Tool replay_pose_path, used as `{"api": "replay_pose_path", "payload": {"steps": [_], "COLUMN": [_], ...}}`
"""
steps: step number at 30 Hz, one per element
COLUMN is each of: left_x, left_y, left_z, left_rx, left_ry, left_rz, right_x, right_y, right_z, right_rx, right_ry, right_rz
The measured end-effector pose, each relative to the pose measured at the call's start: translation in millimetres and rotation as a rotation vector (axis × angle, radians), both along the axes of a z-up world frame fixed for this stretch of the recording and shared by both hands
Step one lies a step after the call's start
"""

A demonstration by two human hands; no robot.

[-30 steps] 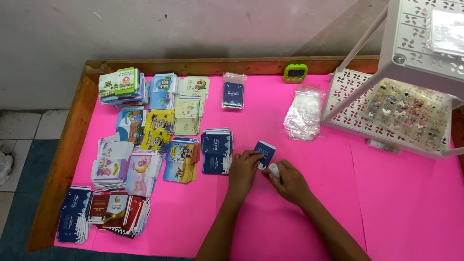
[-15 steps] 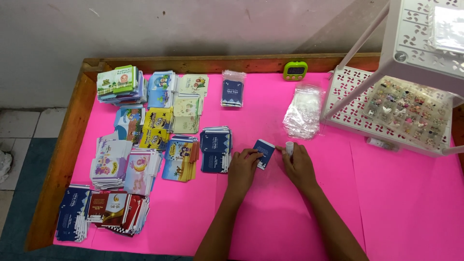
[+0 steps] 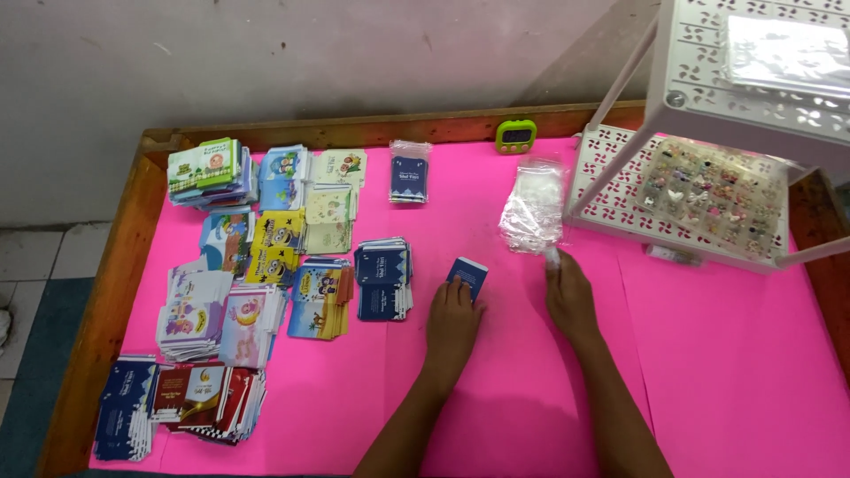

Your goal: Stamping small cards and placing them into plastic sleeves at a craft station.

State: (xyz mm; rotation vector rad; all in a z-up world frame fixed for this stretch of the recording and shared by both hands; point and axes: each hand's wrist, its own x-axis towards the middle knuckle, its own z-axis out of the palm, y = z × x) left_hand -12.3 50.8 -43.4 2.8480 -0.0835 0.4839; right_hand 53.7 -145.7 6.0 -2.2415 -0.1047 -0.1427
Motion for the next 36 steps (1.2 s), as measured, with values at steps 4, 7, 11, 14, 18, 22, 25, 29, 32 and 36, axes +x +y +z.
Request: {"api": "replay_pose_path", "payload": {"steps": [4, 7, 11, 14, 18, 22, 25, 29, 32, 36], "left_x": [0, 0, -2, -2, 1, 3, 6, 9, 11, 13], "left_y": [-3, 2, 1, -1, -5, -11, -15, -17, -14, -5], "left_z": [1, 13, 10, 11, 2, -9, -4, 12, 12, 1], "left_rx": [0.030, 0.001, 0.038, 0.069, 0.148, 0.214, 0.261, 0.304, 0.306, 0.243], "left_ry": [0.002, 0.037, 0.046, 0.043, -0.010, -0.046, -0.079, -0.224, -0.275, -0.292], "left_rz": [0.032, 0.030, 0.052, 0.065, 0.079, 0.101, 0.140, 0.171, 0.169, 0.124], "right_x": [5, 12, 15, 18, 25, 22, 18, 13, 16, 8], "right_y": [-30, -47, -55, -57, -64, -61, -54, -43, -36, -11], "right_z": [-3, -19, -29, -37, -60, -54, -43, -27, -32, -44], "right_rx": [-0.147, -0.315, -0.446, -0.498, -0.577, -0.540, -0.548, -0.518, -0.492, -0.346], "right_ry": [-0.051, -0.081, -0.179, -0.244, -0.308, -0.214, -0.190, -0.283, -0.443, -0.529], "right_rz": [-0.091, -0.211, -0.243, -0.258, -0.272, -0.286, -0.286, -0.260, -0.214, -0.039]}}
